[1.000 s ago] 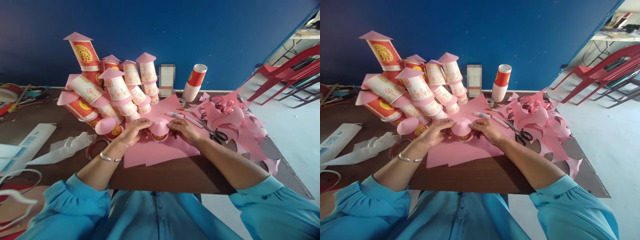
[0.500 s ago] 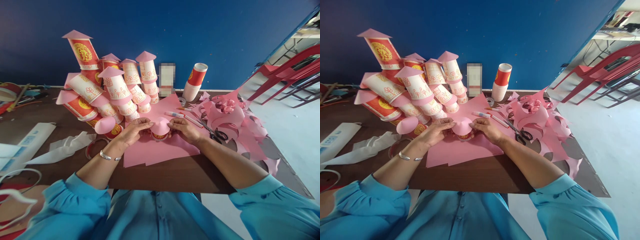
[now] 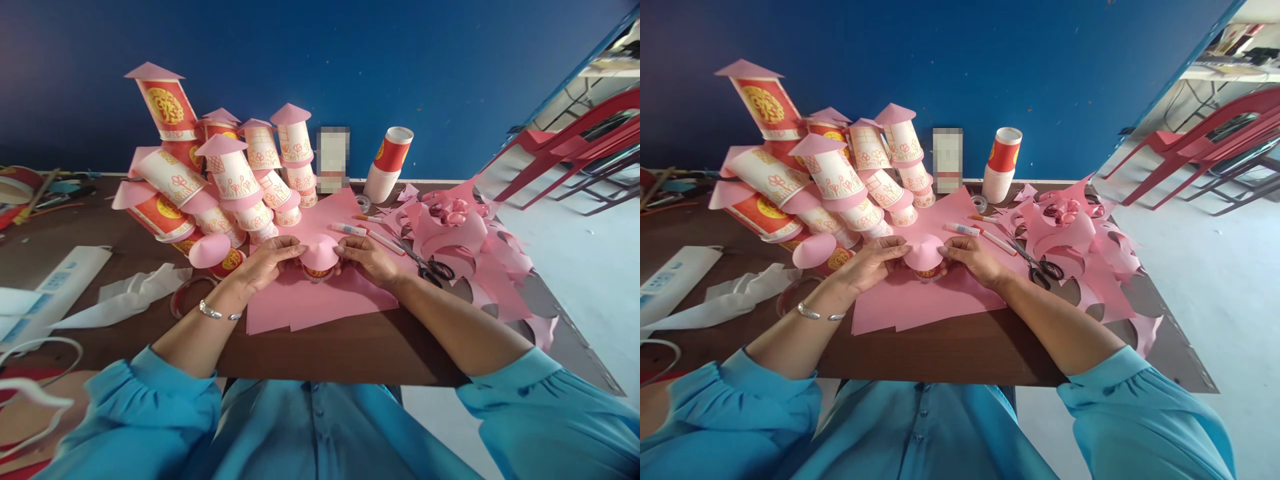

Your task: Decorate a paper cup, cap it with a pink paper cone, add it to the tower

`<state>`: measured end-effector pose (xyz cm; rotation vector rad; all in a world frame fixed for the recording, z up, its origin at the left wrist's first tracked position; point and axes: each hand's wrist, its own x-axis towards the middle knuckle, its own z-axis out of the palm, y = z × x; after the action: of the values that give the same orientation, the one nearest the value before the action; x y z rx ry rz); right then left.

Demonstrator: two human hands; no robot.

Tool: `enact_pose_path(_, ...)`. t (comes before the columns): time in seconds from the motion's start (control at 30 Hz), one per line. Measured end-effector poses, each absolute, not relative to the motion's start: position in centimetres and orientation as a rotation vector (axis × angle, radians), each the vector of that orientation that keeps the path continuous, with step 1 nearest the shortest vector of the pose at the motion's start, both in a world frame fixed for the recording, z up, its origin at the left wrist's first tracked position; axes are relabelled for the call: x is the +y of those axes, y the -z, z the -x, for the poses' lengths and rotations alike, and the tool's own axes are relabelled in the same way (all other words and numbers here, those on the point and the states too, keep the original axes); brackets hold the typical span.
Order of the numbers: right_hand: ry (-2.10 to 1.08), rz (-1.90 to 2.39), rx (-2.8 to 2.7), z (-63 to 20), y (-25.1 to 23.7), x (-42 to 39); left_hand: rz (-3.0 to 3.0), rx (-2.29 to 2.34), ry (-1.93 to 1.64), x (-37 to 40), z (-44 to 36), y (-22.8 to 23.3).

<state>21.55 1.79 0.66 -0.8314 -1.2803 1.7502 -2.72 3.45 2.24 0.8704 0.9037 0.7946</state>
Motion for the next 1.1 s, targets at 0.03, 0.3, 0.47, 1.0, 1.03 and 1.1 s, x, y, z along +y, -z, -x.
enact_pose_path(0.03,-1.751,0.833,-1.281,-21.55,-0.65,1.80,-0.878,0.906,-0.789,3.45,2.74,-2.27)
enact_pose_path(0.3,-1.760,0.837,-1.279,-21.63,-0.53,1.70,-0.897,0.912,-0.747,3.39,2.82,-2.52)
enact_pose_path(0.47,-1.771,0.828,-1.262,-21.66,-0.33,1.78,-0.907,0.922,-0.751,3.38,2.76,-2.52)
enact_pose_path(1.0,-1.685,0.864,-1.302,-21.39,-0.31,1.45,-0.934,0.937,-0.751,3.37,2.86,-2.46)
enact_pose_path(1.03,-1.688,0.875,-1.309,-21.35,-0.44,1.43,-0.929,0.939,-0.750,3.36,2.85,-2.51)
enact_pose_path(1.1,-1.701,0.903,-1.305,-21.29,-0.64,1.41,-0.923,0.944,-0.751,3.35,2.84,-2.59)
